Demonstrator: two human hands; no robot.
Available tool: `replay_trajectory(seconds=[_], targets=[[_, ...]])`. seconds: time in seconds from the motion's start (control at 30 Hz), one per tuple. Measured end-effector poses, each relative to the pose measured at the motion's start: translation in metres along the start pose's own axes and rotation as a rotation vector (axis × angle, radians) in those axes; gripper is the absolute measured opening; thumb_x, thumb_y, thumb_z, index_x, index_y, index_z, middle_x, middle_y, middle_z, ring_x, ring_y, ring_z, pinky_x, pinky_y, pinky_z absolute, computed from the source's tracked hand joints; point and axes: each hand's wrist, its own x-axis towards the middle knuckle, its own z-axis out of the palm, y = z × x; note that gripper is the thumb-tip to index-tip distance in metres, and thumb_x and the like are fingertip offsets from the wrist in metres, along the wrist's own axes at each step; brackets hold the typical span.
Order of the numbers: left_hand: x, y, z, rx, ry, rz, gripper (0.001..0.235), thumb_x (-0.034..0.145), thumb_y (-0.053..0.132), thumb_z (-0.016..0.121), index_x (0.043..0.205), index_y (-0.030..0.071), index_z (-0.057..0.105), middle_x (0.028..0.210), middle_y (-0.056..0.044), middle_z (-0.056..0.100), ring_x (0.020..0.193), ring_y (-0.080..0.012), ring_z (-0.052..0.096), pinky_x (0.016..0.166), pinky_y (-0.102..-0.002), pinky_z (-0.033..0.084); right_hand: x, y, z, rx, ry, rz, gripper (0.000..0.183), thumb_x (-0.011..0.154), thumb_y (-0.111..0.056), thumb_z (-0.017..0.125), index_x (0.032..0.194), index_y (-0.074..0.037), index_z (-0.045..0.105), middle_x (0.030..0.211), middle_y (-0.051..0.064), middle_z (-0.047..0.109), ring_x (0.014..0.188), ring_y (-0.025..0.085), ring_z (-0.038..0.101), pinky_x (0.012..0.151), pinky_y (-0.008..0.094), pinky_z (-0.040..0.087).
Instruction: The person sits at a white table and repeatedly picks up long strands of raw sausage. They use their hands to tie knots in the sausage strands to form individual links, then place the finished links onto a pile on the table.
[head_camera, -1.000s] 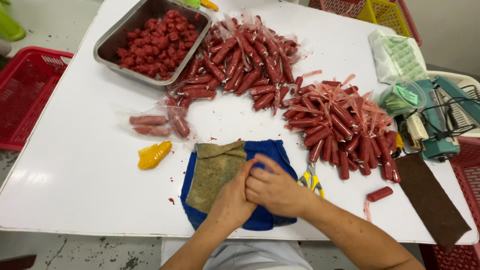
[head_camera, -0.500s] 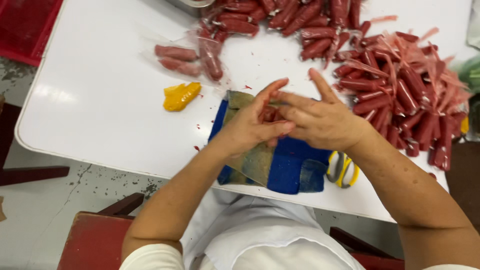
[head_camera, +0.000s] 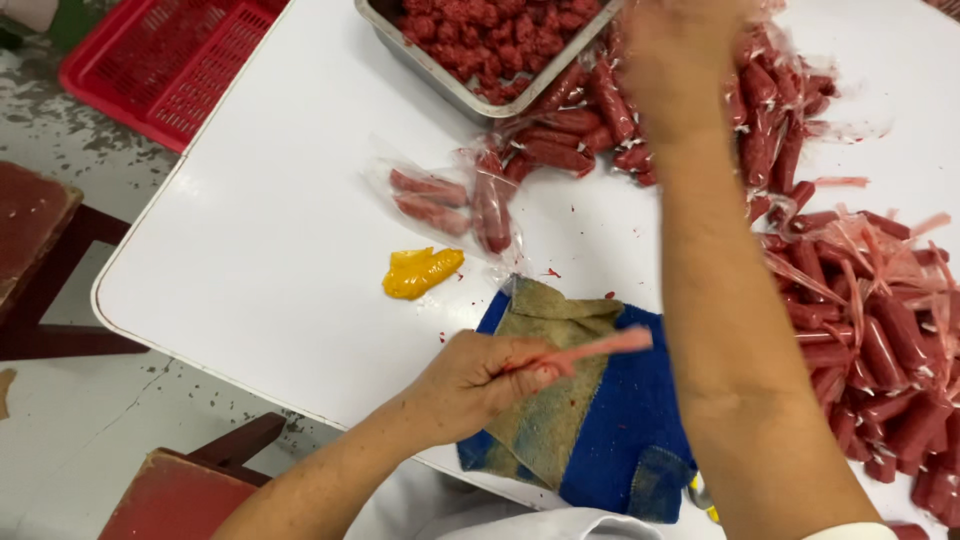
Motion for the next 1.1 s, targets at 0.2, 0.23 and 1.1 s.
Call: replay_trajectory(seconds=[0.2, 0.23, 1.1], targets=[[0.031, 0.004, -0.020, 0.997, 0.509, 0.477, 0.035, 0.080, 0.011, 0.070, 0.111, 0.027, 0.069, 0.112, -0.011, 0.062, 0.085, -0.0370, 0.058, 0.075, -0.051, 0.046, -0.052, -0.099, -0.006, 0.065, -0.770, 0.236, 0.033, 0.115, -0.027, 0.044, 0.138, -0.041, 0.063, 0.169, 0.016, 0.009, 0.156, 0.054, 0.001, 0.120, 0.082, -0.002], [0.037, 0.009, -0.022, 0.972, 0.591, 0.480, 0.026, 0.089, 0.012, 0.067, 0.113, 0.019, 0.070, 0.107, -0.011, 0.058, 0.085, -0.0350, 0.056, 0.074, -0.050, 0.047, -0.059, -0.124, -0.018, 0.468, -0.741, 0.511, 0.045, 0.104, -0.041, 0.048, 0.143, -0.020, 0.052, 0.163, 0.017, 0.025, 0.152, 0.042, 0.019, 0.124, 0.062, 0.010], [-0.079, -0.076, 0.104, -0.681, -0.204, -0.606, 0.086, 0.077, 0.075, 0.054, 0.137, 0.014, 0.050, 0.114, -0.023, 0.074, 0.086, -0.0330, 0.076, 0.066, -0.048, 0.063, -0.236, -0.248, -0.159, -0.080, -0.559, 0.058, 0.019, 0.103, -0.033, 0.055, 0.090, -0.024, 0.066, 0.136, 0.003, 0.062, 0.140, 0.039, 0.044, 0.111, 0.073, 0.013]])
